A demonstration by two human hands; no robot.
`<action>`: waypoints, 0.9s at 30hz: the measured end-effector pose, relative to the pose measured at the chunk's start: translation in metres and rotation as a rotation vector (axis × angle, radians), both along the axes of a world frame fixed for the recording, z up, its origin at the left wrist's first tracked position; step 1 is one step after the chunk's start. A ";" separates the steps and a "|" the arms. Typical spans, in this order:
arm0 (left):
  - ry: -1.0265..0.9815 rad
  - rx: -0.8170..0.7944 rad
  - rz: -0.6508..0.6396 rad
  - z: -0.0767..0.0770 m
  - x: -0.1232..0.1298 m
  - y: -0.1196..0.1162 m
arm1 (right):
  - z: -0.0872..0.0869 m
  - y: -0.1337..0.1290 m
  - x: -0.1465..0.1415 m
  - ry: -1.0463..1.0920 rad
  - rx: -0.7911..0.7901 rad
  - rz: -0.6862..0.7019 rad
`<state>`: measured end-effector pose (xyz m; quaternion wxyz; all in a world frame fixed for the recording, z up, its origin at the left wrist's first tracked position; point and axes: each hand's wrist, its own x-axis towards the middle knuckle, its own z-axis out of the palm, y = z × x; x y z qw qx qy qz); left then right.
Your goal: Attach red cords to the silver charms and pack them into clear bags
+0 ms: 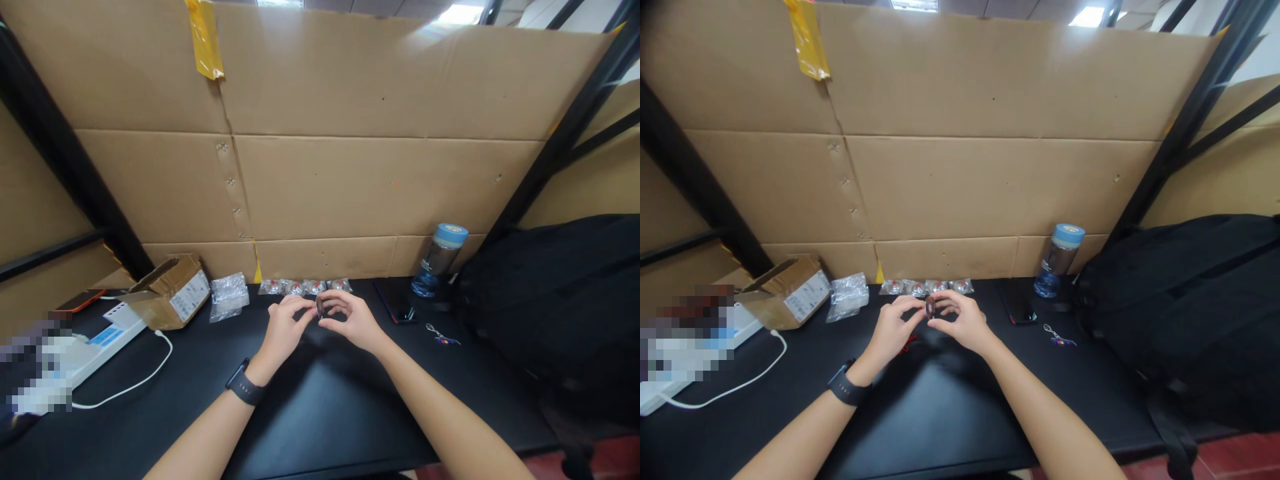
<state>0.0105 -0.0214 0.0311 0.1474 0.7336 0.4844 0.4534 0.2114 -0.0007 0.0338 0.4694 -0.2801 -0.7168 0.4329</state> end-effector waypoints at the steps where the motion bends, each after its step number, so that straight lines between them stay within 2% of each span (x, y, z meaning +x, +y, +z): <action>1: 0.063 0.024 0.025 0.001 0.000 -0.001 | 0.000 0.000 0.000 0.002 0.001 -0.006; 5: 0.207 0.084 0.075 0.003 0.004 -0.006 | 0.000 -0.001 -0.001 0.009 -0.002 -0.015; 19: 0.244 0.069 0.076 -0.003 0.005 -0.005 | -0.002 0.000 0.000 -0.023 0.019 -0.002; 27: 0.253 0.099 0.064 0.002 0.007 -0.008 | -0.001 -0.001 -0.002 -0.024 0.013 -0.049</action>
